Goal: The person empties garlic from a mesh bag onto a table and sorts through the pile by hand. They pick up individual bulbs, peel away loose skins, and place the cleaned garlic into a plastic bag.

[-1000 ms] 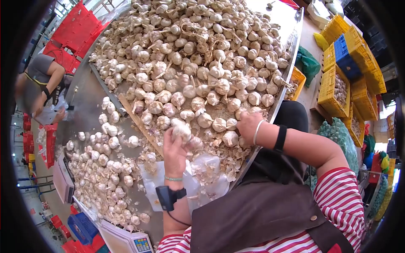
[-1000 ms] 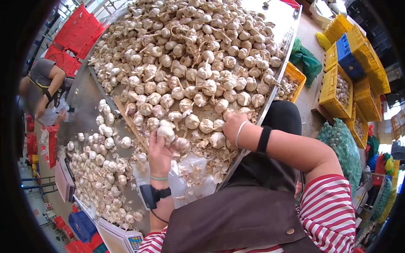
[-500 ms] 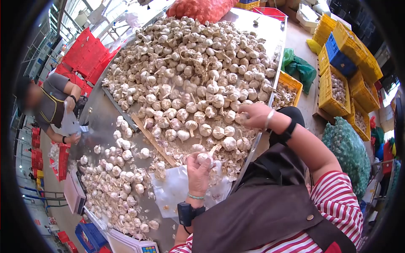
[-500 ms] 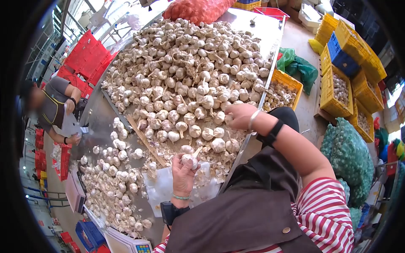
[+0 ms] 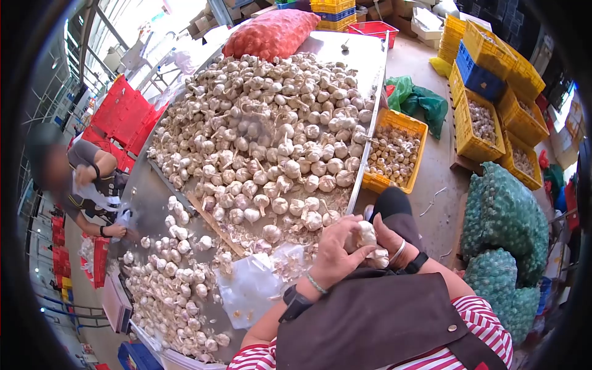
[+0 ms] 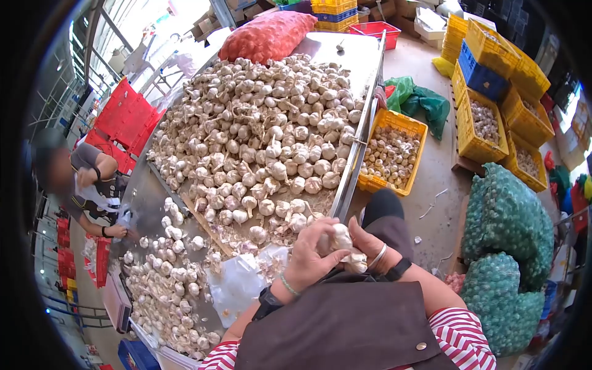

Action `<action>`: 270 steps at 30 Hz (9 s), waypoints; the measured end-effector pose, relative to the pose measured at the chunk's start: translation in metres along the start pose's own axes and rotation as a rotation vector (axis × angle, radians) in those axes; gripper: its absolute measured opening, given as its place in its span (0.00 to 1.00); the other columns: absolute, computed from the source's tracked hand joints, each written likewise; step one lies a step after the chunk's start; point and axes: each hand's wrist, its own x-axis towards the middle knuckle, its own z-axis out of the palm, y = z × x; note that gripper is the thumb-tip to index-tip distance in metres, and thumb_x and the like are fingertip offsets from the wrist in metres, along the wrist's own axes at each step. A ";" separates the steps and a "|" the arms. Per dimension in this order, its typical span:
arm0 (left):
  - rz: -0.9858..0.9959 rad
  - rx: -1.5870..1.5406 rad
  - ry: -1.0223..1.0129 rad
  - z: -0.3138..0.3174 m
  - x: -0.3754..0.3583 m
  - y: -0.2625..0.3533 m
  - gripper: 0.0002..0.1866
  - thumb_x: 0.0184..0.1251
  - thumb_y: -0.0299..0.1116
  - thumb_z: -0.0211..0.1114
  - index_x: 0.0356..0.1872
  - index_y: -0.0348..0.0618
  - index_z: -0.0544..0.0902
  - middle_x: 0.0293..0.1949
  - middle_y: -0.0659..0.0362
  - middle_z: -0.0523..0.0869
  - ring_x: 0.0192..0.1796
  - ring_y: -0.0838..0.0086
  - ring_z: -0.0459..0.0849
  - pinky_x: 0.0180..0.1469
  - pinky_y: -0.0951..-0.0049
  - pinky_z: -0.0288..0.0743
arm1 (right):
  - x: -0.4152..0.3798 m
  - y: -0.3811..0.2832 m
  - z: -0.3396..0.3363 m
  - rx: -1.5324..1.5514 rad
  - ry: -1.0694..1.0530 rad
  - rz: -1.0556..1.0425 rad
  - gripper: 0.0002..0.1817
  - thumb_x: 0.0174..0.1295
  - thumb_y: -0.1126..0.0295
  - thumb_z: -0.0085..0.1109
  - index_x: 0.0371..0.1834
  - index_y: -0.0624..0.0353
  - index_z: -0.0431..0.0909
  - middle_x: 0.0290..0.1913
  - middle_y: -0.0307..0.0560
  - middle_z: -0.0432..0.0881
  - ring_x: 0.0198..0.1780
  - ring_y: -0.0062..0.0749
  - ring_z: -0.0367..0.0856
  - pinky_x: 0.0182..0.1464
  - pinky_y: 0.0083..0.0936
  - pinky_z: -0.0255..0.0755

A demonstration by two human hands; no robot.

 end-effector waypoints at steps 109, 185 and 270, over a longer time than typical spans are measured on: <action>-0.292 -1.338 1.091 -0.077 -0.030 -0.096 0.19 0.68 0.29 0.59 0.59 0.43 0.69 0.58 0.46 0.77 0.59 0.59 0.79 0.57 0.58 0.79 | 0.218 -0.132 0.094 -1.520 -0.039 0.321 0.29 0.52 0.66 0.75 0.55 0.64 0.74 0.42 0.39 0.80 0.40 0.20 0.78 0.41 0.18 0.74; -0.836 -0.601 0.709 -0.124 0.025 -0.174 0.19 0.65 0.33 0.64 0.54 0.40 0.72 0.41 0.53 0.80 0.42 0.69 0.85 0.39 0.74 0.81 | 0.262 -0.177 0.091 -1.154 -0.046 0.111 0.29 0.54 0.78 0.66 0.61 0.66 0.68 0.54 0.45 0.78 0.54 0.27 0.78 0.57 0.25 0.74; -0.532 0.101 1.980 -0.292 -0.180 -0.105 0.20 0.68 0.38 0.59 0.58 0.41 0.77 0.56 0.54 0.79 0.57 0.68 0.76 0.59 0.65 0.70 | 0.218 -0.205 0.071 -2.081 -0.072 -0.245 0.25 0.55 0.70 0.69 0.57 0.58 0.75 0.51 0.48 0.81 0.50 0.38 0.81 0.49 0.30 0.76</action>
